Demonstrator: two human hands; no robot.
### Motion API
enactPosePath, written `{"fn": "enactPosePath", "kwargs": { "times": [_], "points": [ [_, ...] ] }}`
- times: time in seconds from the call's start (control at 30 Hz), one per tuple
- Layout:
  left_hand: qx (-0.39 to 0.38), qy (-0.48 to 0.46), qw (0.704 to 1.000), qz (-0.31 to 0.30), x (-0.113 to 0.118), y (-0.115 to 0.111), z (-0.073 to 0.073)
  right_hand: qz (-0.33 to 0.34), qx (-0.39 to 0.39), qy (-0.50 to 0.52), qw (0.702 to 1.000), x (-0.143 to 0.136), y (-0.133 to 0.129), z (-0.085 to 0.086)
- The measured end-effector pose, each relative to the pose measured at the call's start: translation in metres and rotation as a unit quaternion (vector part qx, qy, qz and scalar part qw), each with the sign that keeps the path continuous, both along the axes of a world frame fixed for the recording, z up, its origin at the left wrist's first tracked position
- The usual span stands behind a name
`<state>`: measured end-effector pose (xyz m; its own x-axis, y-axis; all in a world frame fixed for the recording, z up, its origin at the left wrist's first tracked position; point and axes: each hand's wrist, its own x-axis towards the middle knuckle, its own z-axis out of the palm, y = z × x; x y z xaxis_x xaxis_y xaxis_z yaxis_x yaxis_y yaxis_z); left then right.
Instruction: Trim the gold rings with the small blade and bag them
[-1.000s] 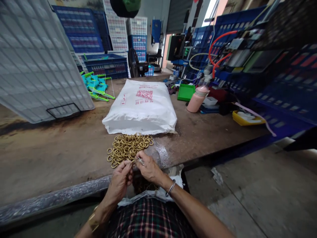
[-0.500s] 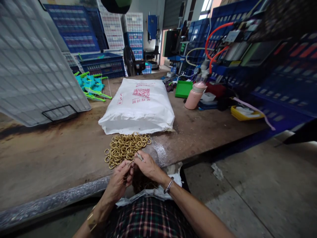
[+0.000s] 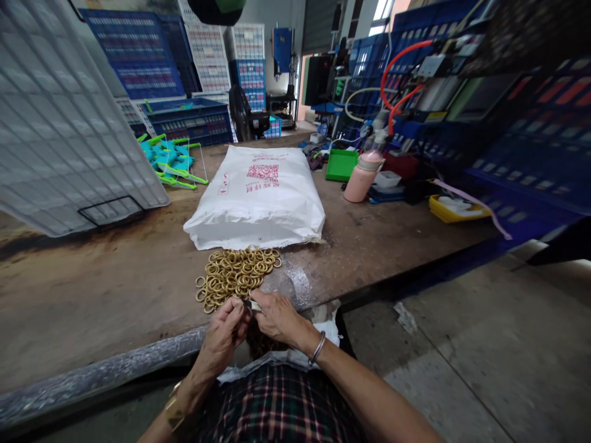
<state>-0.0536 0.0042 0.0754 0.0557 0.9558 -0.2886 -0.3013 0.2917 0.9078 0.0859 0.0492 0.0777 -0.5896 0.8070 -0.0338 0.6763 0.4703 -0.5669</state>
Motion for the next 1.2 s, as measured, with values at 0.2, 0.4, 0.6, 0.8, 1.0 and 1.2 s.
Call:
{"fn": "enactPosePath", "kwargs": {
  "times": [0.2,0.4,0.6,0.8,1.0,1.2],
  "points": [
    [0.047,0.059,0.997,0.001,-0.003,-0.004,-0.002,0.038,-0.021,0.0,0.999,-0.001,0.003,0.008],
    [0.044,0.06,0.997,0.011,-0.002,-0.012,0.002,0.018,0.022,-0.075,0.997,-0.004,0.003,0.014],
    [0.025,-0.018,0.998,-0.049,0.003,-0.023,0.016,-0.103,0.069,-0.11,0.986,0.0,0.024,-0.012],
    [-0.055,-0.124,0.991,0.006,0.0,-0.014,0.004,-0.158,0.09,-0.089,0.979,-0.006,0.046,-0.009],
    [-0.092,-0.188,0.978,0.017,-0.005,-0.012,0.005,-0.145,0.083,-0.109,0.98,-0.011,0.051,-0.007],
    [-0.156,-0.194,0.967,0.058,-0.011,-0.009,-0.006,-0.166,0.06,-0.073,0.982,-0.008,0.052,-0.014]
  ]
}}
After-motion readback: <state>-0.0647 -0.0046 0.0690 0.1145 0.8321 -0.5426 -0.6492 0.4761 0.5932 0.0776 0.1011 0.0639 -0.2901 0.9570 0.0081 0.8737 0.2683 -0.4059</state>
